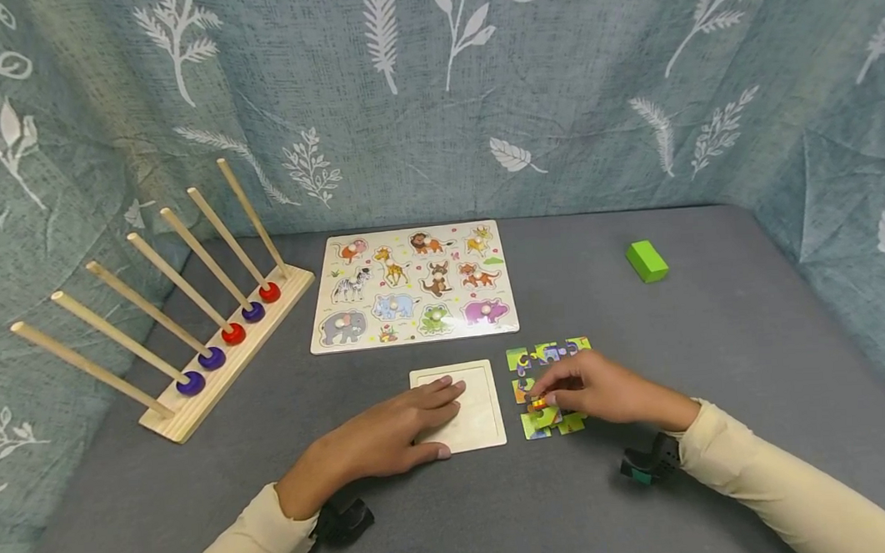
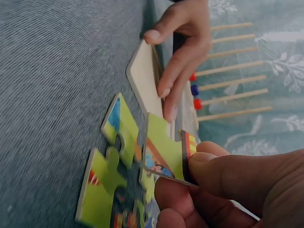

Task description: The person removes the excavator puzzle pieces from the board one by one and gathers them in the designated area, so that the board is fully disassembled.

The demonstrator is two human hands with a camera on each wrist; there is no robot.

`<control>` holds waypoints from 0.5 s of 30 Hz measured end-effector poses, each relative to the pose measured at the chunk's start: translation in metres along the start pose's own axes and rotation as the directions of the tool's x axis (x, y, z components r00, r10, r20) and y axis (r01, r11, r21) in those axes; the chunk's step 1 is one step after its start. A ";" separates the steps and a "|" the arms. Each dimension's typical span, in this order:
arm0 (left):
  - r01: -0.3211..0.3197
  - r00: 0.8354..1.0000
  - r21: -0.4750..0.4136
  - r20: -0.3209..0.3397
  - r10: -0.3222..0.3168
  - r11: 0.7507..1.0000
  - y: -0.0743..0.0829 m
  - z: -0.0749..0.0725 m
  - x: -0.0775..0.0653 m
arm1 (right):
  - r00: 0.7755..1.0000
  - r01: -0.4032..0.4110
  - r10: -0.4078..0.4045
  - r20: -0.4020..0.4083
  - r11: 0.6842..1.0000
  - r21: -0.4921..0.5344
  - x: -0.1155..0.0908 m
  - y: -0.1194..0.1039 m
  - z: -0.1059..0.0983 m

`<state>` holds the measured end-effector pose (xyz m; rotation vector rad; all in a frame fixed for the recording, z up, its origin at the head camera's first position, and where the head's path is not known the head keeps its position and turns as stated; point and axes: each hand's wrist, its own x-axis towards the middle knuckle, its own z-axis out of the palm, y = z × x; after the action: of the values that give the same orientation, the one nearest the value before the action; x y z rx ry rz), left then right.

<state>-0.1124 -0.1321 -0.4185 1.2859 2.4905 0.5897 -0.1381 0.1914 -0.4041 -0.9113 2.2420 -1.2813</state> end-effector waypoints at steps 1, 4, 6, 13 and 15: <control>0.001 1.000 -0.001 0.000 -0.001 1.000 0.000 0.000 0.000 | 1.000 0.004 -0.004 -0.007 1.000 0.003 -0.003 0.001 -0.001; 0.006 1.000 -0.003 0.000 -0.006 1.000 0.001 0.000 0.000 | 0.999 0.016 -0.016 -0.027 1.000 -0.002 -0.009 0.003 -0.006; 0.009 1.000 -0.004 0.001 -0.009 1.000 0.001 0.000 0.000 | 0.999 0.014 -0.015 -0.029 1.000 -0.004 -0.013 0.004 -0.009; 0.010 1.000 0.003 0.004 -0.010 1.000 0.003 -0.002 -0.002 | 1.000 -0.009 0.009 -0.026 1.000 -0.003 -0.023 0.005 -0.017; 0.008 1.000 0.006 0.000 -0.008 1.000 0.003 -0.002 -0.002 | 1.000 -0.010 0.010 -0.018 1.000 -0.001 -0.026 0.007 -0.019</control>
<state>-0.1100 -0.1324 -0.4151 1.2771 2.4977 0.5810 -0.1344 0.2238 -0.3998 -0.8912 2.2584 -1.2880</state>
